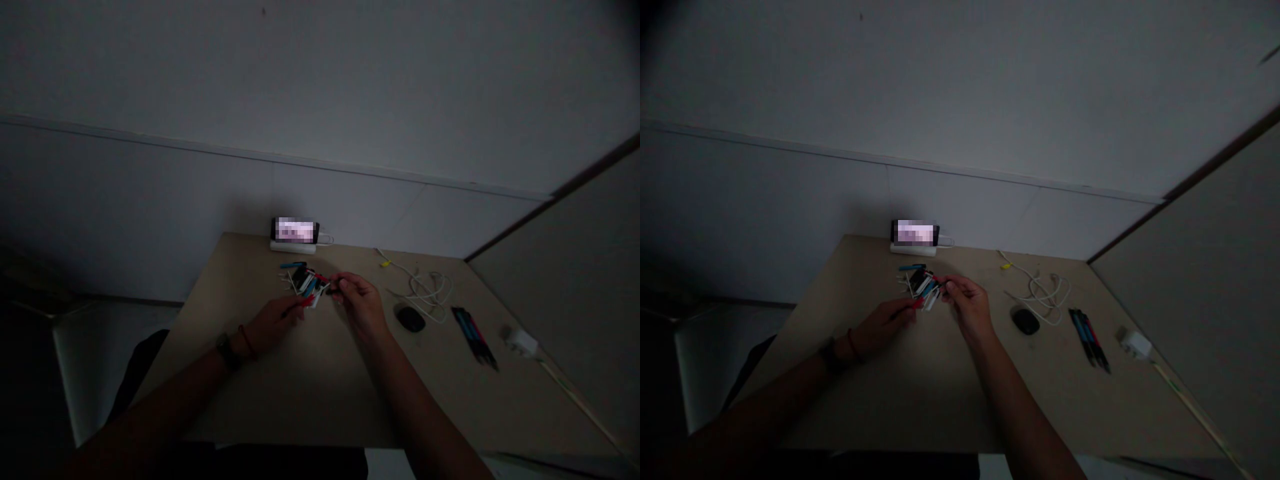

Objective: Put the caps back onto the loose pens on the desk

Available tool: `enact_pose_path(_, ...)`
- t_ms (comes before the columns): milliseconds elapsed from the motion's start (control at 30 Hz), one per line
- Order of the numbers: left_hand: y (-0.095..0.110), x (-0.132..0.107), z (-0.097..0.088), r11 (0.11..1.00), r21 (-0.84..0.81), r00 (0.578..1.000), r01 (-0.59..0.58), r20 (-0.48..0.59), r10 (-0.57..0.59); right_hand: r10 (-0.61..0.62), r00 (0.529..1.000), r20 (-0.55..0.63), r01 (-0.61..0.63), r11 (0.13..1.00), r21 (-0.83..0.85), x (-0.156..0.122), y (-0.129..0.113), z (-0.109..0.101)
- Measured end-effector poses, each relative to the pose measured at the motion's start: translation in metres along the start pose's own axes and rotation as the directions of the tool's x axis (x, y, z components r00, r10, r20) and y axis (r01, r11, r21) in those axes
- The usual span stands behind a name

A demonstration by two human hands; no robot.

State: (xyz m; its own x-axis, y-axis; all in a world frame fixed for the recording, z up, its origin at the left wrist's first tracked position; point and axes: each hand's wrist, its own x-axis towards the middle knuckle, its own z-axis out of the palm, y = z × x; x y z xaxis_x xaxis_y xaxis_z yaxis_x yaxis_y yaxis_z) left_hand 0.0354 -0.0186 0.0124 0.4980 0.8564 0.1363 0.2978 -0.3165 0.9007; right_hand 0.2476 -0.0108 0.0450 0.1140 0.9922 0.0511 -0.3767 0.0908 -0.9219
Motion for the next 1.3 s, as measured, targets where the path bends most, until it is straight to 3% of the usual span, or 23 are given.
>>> enact_pose_path(367,0.006,-0.001,-0.004,1.000,0.020,0.999,-0.024,0.045,0.023,-0.033,0.999,0.037,0.039,0.983,-0.181,0.000,0.004,-0.003)
enact_pose_path(867,0.005,0.000,-0.004,0.998,0.018,0.998,-0.053,0.043,0.052,-0.060,0.992,0.115,0.091,0.957,-0.277,0.000,0.005,-0.001)
enact_pose_path(1133,0.003,-0.001,-0.002,0.997,-0.074,1.000,-0.011,-0.001,0.011,-0.058,0.991,0.123,0.092,0.952,-0.292,-0.002,0.005,0.006)
enact_pose_path(1300,-0.005,0.001,0.000,0.985,-0.174,0.997,0.011,-0.075,-0.024,-0.157,0.976,0.149,0.211,0.852,-0.479,-0.005,0.010,0.006)
